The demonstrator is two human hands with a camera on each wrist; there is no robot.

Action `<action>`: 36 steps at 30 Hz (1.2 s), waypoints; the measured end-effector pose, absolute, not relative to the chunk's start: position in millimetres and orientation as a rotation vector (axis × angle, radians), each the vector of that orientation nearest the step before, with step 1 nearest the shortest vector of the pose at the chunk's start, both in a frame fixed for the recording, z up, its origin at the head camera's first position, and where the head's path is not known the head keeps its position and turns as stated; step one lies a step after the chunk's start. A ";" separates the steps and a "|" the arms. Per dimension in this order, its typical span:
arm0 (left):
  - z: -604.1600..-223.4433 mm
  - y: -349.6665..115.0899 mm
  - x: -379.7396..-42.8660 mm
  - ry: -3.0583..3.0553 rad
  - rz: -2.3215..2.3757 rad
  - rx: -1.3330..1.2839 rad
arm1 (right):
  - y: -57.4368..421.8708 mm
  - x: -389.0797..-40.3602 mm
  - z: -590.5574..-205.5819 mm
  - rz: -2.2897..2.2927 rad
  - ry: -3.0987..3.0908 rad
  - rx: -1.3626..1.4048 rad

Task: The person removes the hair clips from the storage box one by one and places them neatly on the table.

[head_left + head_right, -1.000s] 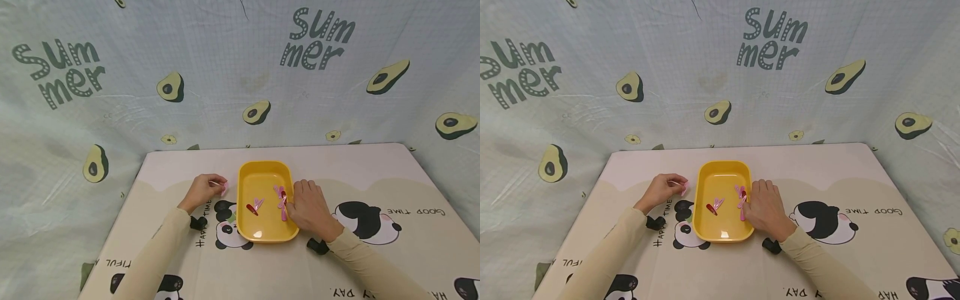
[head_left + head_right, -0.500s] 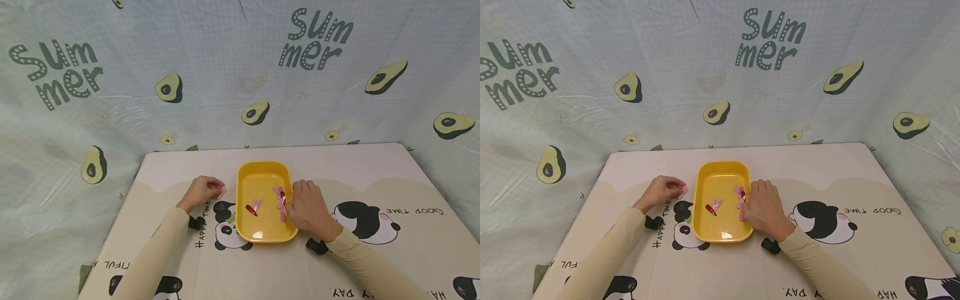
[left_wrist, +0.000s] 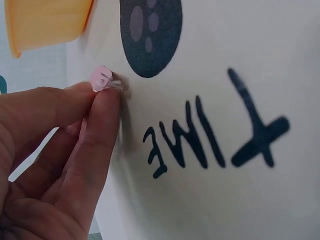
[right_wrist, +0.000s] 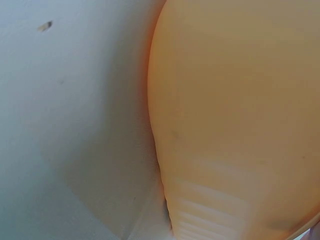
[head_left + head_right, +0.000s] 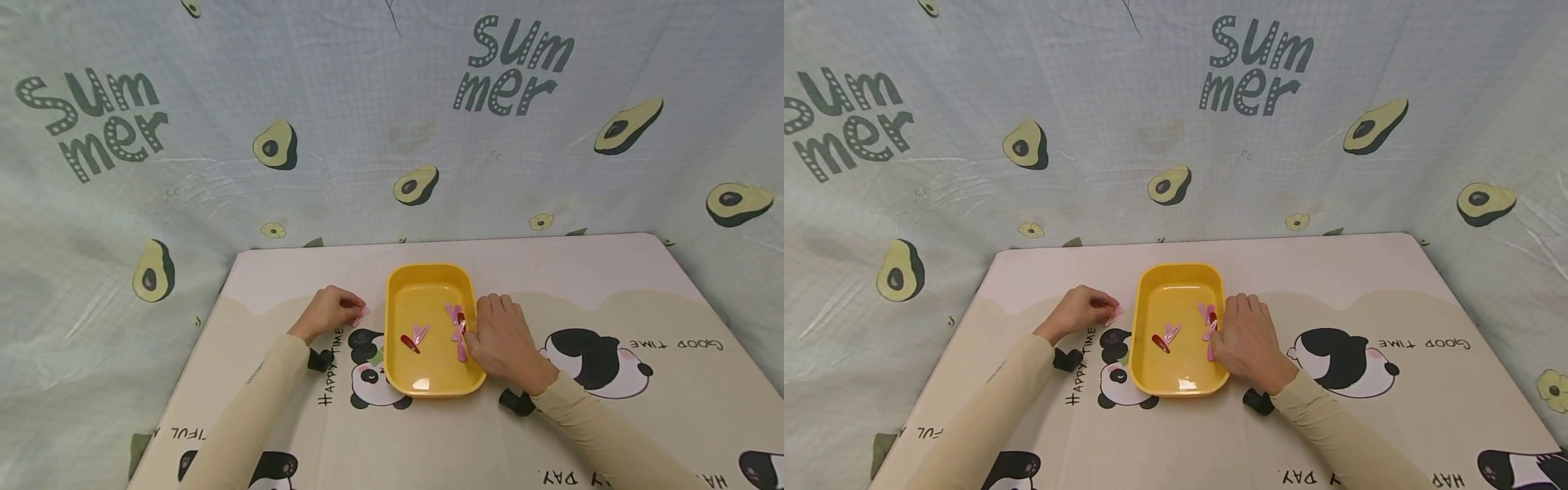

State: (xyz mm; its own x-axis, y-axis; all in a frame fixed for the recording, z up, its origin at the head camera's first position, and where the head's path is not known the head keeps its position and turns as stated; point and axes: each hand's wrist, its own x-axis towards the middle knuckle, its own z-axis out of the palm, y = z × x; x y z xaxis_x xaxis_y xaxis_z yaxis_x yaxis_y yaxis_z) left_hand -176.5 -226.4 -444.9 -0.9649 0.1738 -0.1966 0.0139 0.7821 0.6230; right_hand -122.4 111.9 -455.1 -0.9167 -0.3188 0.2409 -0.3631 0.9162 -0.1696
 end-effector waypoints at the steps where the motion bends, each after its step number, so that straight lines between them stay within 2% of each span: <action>1: -444.1 -226.5 -176.2 2.733 0.945 0.141 | 111.8 -122.3 -454.9 0.314 -2.867 0.518; 21: -422.1 -230.9 -166.7 2.816 0.936 0.257 | 112.2 -120.8 -453.8 0.326 -2.837 0.534; 36: -404.0 -206.6 -160.0 2.781 1.009 0.339 | 111.5 -121.2 -453.9 0.318 -2.870 0.514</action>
State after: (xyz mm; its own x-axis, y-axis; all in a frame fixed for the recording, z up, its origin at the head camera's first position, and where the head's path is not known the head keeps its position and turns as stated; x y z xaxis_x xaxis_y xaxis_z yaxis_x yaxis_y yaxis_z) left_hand -160.0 -206.6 -404.0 -0.9609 0.2665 -0.0757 0.1560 0.7462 0.6472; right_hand -121.2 111.5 -453.9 -0.9175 -0.3168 0.2404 -0.3618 0.9160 -0.1737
